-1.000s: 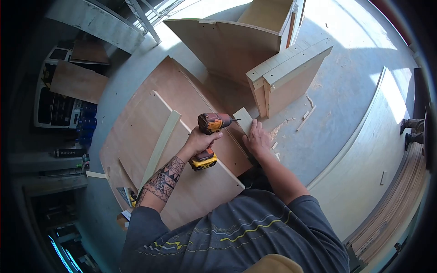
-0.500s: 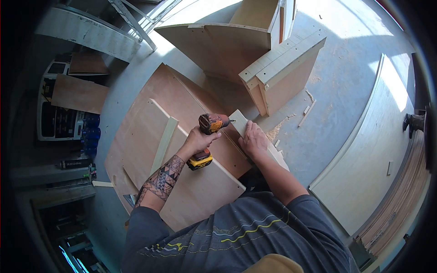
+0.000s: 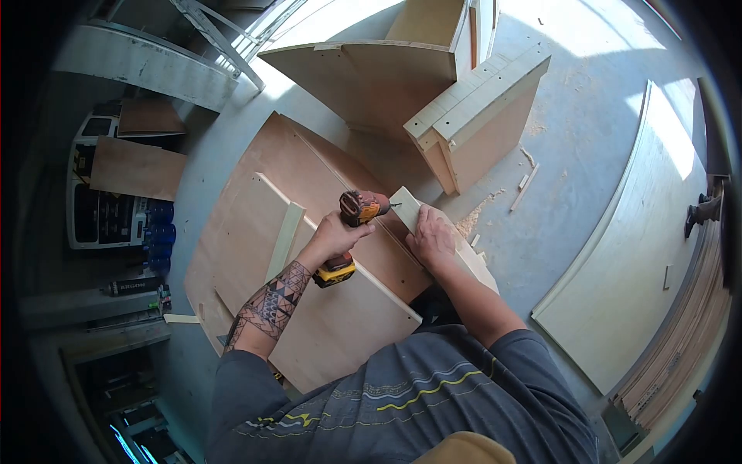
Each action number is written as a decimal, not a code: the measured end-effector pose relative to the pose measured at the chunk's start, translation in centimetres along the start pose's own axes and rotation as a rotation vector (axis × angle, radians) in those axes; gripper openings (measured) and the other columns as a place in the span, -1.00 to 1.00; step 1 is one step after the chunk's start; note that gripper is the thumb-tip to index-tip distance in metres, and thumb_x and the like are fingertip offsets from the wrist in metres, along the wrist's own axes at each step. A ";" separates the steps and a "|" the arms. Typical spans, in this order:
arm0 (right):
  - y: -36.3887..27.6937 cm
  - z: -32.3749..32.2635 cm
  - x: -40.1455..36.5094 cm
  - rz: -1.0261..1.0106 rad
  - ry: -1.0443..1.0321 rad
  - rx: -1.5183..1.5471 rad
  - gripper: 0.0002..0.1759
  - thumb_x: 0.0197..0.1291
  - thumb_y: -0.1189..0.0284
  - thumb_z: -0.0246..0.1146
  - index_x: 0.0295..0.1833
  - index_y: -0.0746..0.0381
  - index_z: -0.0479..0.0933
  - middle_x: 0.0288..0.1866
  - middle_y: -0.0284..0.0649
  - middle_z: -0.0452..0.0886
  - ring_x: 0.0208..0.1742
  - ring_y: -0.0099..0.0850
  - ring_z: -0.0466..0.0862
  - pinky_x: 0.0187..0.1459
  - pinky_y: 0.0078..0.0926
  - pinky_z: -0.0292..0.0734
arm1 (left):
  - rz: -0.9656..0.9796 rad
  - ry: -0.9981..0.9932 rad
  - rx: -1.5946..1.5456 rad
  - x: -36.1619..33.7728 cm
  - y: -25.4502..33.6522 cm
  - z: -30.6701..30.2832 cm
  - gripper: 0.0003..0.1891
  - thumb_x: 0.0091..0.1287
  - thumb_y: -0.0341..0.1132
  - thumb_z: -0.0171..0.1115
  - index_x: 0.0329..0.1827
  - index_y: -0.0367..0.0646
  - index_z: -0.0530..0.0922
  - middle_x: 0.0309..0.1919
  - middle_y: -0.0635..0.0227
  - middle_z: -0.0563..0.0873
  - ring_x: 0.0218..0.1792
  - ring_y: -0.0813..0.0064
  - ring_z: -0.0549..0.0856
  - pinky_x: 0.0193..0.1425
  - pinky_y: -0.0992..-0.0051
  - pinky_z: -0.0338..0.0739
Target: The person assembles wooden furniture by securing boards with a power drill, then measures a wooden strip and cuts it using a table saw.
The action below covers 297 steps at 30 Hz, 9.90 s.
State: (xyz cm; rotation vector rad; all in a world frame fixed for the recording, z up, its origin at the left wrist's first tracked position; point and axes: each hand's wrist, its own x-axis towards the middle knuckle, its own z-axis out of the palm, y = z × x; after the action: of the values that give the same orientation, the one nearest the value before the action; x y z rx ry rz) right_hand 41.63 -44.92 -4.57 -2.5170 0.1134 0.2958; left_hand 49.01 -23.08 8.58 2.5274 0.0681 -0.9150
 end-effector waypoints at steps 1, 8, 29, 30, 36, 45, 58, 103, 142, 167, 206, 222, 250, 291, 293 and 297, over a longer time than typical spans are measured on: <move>0.1 0.0 0.0 -0.005 0.007 -0.003 -0.19 0.19 0.21 0.46 0.47 0.32 0.34 0.11 -0.04 0.58 0.07 -0.02 0.72 0.13 -0.06 0.68 | 0.000 0.001 0.000 0.0 -0.1 0.1 -0.43 0.27 0.17 0.52 -0.04 -0.23 0.80 -0.38 0.19 0.84 -0.24 0.26 0.88 -0.02 0.27 0.76; -0.1 0.1 0.0 0.000 -0.007 -0.016 -0.18 0.19 0.20 0.45 0.48 0.33 0.35 0.11 -0.04 0.59 0.06 -0.03 0.72 0.10 -0.07 0.70 | 0.044 0.039 -0.029 0.0 -0.4 0.3 -0.58 0.34 0.05 0.53 -0.24 -0.20 0.72 -0.51 0.41 0.75 -0.45 0.56 0.75 -0.26 0.41 0.68; 0.1 0.5 0.0 -0.028 0.046 -0.013 -0.25 0.16 0.24 0.46 0.38 0.34 0.38 0.04 -0.01 0.60 0.01 -0.04 0.73 0.05 -0.08 0.71 | 0.025 0.015 -0.039 0.2 0.1 0.4 -0.58 0.34 0.04 0.53 -0.26 -0.21 0.72 -0.51 0.38 0.75 -0.45 0.53 0.77 -0.26 0.41 0.70; 0.1 0.5 0.1 -0.032 0.052 -0.012 -0.25 0.16 0.23 0.46 0.39 0.34 0.38 0.04 -0.01 0.60 0.01 -0.03 0.73 0.05 -0.08 0.71 | 0.009 0.013 -0.011 0.3 0.1 0.4 -0.58 0.34 0.04 0.53 -0.24 -0.21 0.73 -0.50 0.37 0.76 -0.45 0.52 0.77 -0.26 0.39 0.71; -0.1 0.2 0.0 -0.020 0.023 -0.007 -0.22 0.16 0.23 0.46 0.42 0.34 0.36 0.06 -0.02 0.59 0.02 -0.03 0.73 0.07 -0.08 0.70 | 0.062 0.029 0.064 0.1 2.1 -0.6 -0.57 0.32 0.00 0.53 -0.10 -0.26 0.77 -0.46 0.27 0.79 -0.41 0.43 0.81 -0.21 0.35 0.73; 0.1 0.7 0.2 -0.010 0.014 -0.017 -0.23 0.15 0.23 0.47 0.40 0.33 0.36 0.07 -0.03 0.59 0.02 -0.03 0.73 0.06 -0.08 0.71 | -0.005 -0.062 0.221 0.7 4.6 -1.9 -0.53 0.25 -0.08 0.47 0.08 -0.27 0.75 -0.11 -0.06 0.86 -0.02 0.04 0.86 0.15 0.21 0.75; 0.3 0.2 0.3 -0.022 0.037 -0.009 -0.34 0.14 0.26 0.45 0.28 0.30 0.40 0.00 -0.02 0.60 -0.05 -0.04 0.75 0.00 -0.07 0.73 | 0.022 -0.071 0.195 1.9 4.2 -1.0 -0.53 0.26 -0.12 0.46 0.11 -0.28 0.74 -0.10 -0.07 0.85 0.01 0.01 0.86 0.18 0.20 0.74; 1.9 -0.1 -1.2 -0.083 0.135 -0.045 0.18 0.19 0.02 0.49 0.73 0.33 0.06 0.21 0.09 0.57 0.24 0.07 0.64 0.24 -0.01 0.58 | 0.091 0.563 -0.618 -12.5 -14.0 8.6 -0.58 0.37 -0.11 0.57 0.08 -0.22 0.67 -0.16 0.36 0.80 -0.14 0.57 0.80 -0.04 0.45 0.74; 7.7 1.5 -27.9 0.524 0.020 -0.535 -0.34 0.12 0.39 0.53 0.24 0.35 0.37 0.25 0.21 0.56 0.31 0.19 0.60 0.35 0.02 0.57 | -0.916 0.770 -0.374 -50.3 -93.8 16.4 -0.53 0.65 -0.13 0.10 0.45 -0.21 0.60 0.18 0.01 0.80 0.06 0.07 0.81 0.15 0.23 0.65; 12.4 -0.4 -26.4 0.496 -0.149 -0.400 -0.10 -0.23 0.12 0.68 0.24 0.28 0.50 0.12 0.08 0.67 0.25 0.05 0.66 0.29 -0.11 0.58 | -0.563 1.349 -0.841 -44.5 -81.0 11.0 -0.73 0.67 -0.27 0.11 0.21 -0.27 0.62 -0.02 0.16 0.79 -0.04 0.29 0.80 0.12 0.33 0.69; 7.2 3.5 -36.6 0.431 -0.131 1.728 -0.67 0.55 0.24 0.37 0.20 0.23 0.63 -0.21 -0.42 0.70 -0.25 -0.64 0.70 -0.16 -0.60 0.73 | 0.594 -0.118 -0.361 -26.0 -8.4 15.1 -0.68 0.37 -0.27 0.52 0.04 -0.26 0.65 -0.17 0.31 0.78 -0.19 0.50 0.78 -0.07 0.39 0.72; 8.7 4.5 -38.2 0.338 0.191 2.439 -0.78 0.61 0.27 0.28 0.17 0.14 0.65 -0.04 -0.32 0.81 -0.43 -0.73 0.57 -0.37 -0.70 0.53 | 0.546 -0.456 0.028 -25.7 2.7 19.9 -0.41 0.30 -0.30 0.60 0.37 -0.21 0.59 0.14 0.28 0.78 0.15 0.47 0.76 0.26 0.38 0.68; 7.6 8.5 -34.1 0.299 0.403 2.672 -0.90 0.65 0.33 0.22 0.11 0.00 0.64 -0.41 -0.63 0.46 -0.52 -0.79 0.43 -0.42 -0.71 0.40 | 0.599 -0.381 0.395 -23.3 8.6 21.6 -0.62 0.36 -0.12 0.41 -0.05 -0.32 0.72 -0.50 0.08 0.78 -0.39 0.23 0.88 -0.23 0.23 0.75; 12.4 -1.3 -34.4 0.244 0.193 -0.117 -0.13 -0.24 0.15 0.66 0.25 0.20 0.53 0.15 -0.11 0.70 0.29 -0.08 0.51 0.35 -0.12 0.31 | 0.693 -0.438 0.576 -21.1 10.3 21.0 -0.50 0.31 -0.02 0.37 -0.08 -0.41 0.76 -0.17 -0.19 0.83 -0.04 -0.05 0.86 0.07 0.13 0.74; 12.5 -1.4 -34.5 0.248 0.214 -0.092 -0.12 -0.24 0.16 0.67 0.26 0.19 0.53 0.17 -0.12 0.70 0.30 -0.09 0.51 0.37 -0.12 0.31 | 0.709 -0.440 0.588 -21.0 10.5 21.0 -0.50 0.31 -0.02 0.37 -0.07 -0.40 0.76 -0.16 -0.19 0.83 -0.03 -0.05 0.86 0.07 0.14 0.73; 13.4 -0.8 -34.8 0.241 0.235 -0.090 -0.14 -0.22 0.16 0.66 0.27 0.18 0.54 0.19 -0.14 0.70 0.30 -0.10 0.52 0.40 -0.15 0.34 | 0.674 -0.493 0.636 -21.7 11.8 20.9 -0.55 0.32 -0.03 0.34 -0.01 -0.30 0.75 -0.19 -0.15 0.83 -0.09 -0.04 0.84 0.03 0.13 0.72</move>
State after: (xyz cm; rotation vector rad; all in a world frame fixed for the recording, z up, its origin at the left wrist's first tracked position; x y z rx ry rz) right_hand 6.03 -55.89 -3.15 -2.6207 0.5098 0.1007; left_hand 21.97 -40.38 12.50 2.4396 -1.3173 -1.3508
